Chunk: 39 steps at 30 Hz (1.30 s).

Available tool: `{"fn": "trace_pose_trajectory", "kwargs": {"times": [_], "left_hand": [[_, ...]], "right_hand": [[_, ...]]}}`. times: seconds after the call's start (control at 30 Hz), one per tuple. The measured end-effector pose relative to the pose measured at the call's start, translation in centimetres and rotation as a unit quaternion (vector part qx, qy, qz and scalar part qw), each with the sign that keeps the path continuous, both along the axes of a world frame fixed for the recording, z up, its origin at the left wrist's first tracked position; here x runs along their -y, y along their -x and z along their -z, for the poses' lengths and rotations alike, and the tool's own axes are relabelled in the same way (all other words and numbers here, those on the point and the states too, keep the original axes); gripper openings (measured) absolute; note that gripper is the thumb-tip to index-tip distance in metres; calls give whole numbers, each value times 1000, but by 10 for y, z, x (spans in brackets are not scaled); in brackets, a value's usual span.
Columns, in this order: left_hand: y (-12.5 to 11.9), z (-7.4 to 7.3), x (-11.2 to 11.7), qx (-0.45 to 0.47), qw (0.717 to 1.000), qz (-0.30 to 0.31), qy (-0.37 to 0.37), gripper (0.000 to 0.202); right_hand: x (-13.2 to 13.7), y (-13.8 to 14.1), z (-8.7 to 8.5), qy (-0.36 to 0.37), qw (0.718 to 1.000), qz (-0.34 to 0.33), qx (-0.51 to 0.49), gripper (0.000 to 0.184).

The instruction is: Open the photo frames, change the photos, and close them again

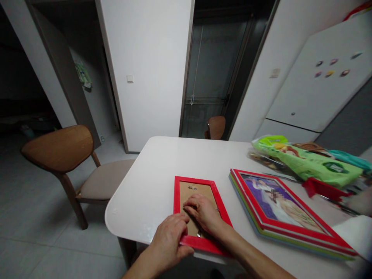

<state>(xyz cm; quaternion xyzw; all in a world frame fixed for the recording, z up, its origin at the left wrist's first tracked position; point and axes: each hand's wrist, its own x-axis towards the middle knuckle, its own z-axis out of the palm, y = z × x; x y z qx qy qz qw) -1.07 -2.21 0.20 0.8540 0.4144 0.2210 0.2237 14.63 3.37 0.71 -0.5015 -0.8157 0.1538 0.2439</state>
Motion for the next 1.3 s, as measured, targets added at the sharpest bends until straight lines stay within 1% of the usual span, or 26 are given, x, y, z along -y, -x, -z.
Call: {"fn": "trace_pose_trajectory", "kwargs": {"times": [0.1, 0.23, 0.53, 0.7, 0.83, 0.93, 1.03, 1.1, 1.17, 1.23, 1.3], "left_hand": [[0, 2, -1, 2, 1000, -3, -4, 26], [0, 5, -1, -5, 1000, -2, -5, 29], [-1, -1, 0, -16, 1000, -5, 13, 36], [-2, 3, 1, 6, 1000, -20, 23, 31], [-5, 4, 2, 5, 999, -29, 19, 36], [-6, -1, 5, -14, 999, -35, 33, 49], [-9, -6, 6, -27, 998, -41, 38, 54], [-12, -6, 6, -31, 998, -48, 34, 56], [-15, -4, 5, -33, 997, -56, 28, 60], [-18, 2, 2, -25, 998, -60, 15, 60], [-17, 7, -1, -4, 999, -54, 0, 54]], "right_hand": [[-8, 5, 0, 8, 1000, 0, 7, 17], [-13, 6, 1, 23, 1000, 15, 11, 16], [-18, 11, 10, 40, 997, 73, 4, 13], [-29, 7, 7, 43, 996, 81, 0, 11], [-51, -5, 6, 30, 989, 145, 0, 17], [-70, -12, 10, 32, 980, 194, 11, 15], [-82, -16, 15, 34, 973, 228, 12, 11], [-86, -15, 17, 34, 970, 242, 0, 8], [-86, -13, 16, 33, 967, 251, -22, 6], [-85, -12, 13, 30, 966, 251, -54, 5], [-80, -17, 5, 24, 965, 242, -95, 9]]}}
